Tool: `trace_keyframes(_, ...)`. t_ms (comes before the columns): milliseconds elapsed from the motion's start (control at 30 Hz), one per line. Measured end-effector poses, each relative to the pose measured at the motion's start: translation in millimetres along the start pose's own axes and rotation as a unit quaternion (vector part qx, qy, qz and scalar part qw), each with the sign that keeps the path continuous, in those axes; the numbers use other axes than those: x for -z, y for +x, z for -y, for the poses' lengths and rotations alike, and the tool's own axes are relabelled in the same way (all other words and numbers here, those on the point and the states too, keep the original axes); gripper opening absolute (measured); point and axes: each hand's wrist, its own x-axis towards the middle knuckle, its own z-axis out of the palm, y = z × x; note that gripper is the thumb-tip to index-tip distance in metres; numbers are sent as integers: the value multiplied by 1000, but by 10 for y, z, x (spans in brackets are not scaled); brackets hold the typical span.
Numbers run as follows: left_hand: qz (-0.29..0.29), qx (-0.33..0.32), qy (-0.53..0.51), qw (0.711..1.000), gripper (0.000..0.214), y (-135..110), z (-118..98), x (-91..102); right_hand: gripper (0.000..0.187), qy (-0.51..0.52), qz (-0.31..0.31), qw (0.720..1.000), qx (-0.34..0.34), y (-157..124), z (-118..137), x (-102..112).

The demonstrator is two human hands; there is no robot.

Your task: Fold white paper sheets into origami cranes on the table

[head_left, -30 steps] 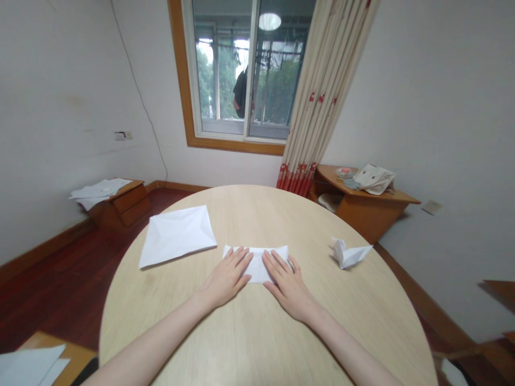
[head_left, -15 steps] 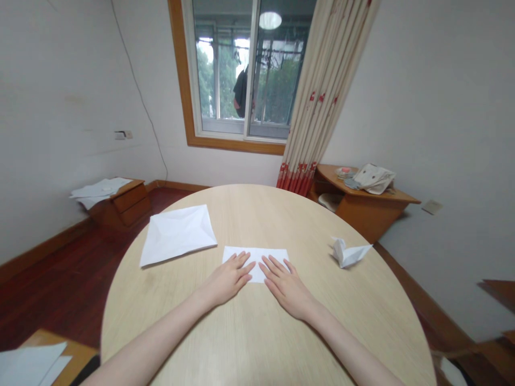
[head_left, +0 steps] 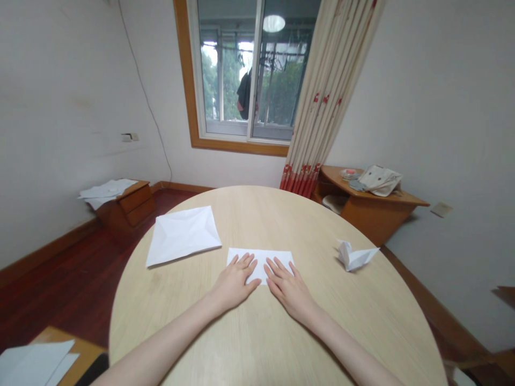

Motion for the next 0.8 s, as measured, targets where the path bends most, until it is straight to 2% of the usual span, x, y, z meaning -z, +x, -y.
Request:
trace_keyframes(133, 4, 5, 5, 1000, 49, -3, 9, 9, 39, -7, 13, 1000, -21, 47, 53, 77)
trace_keyframes(367, 17, -1, 18, 1000, 49, 2, 24, 38, 36, 2, -31, 999, -14, 43, 38, 96)
trace_keyframes(800, 48, 11, -10, 999, 47, 24, 163, 118, 36, 85, 15, 996, 4, 60, -178, 164)
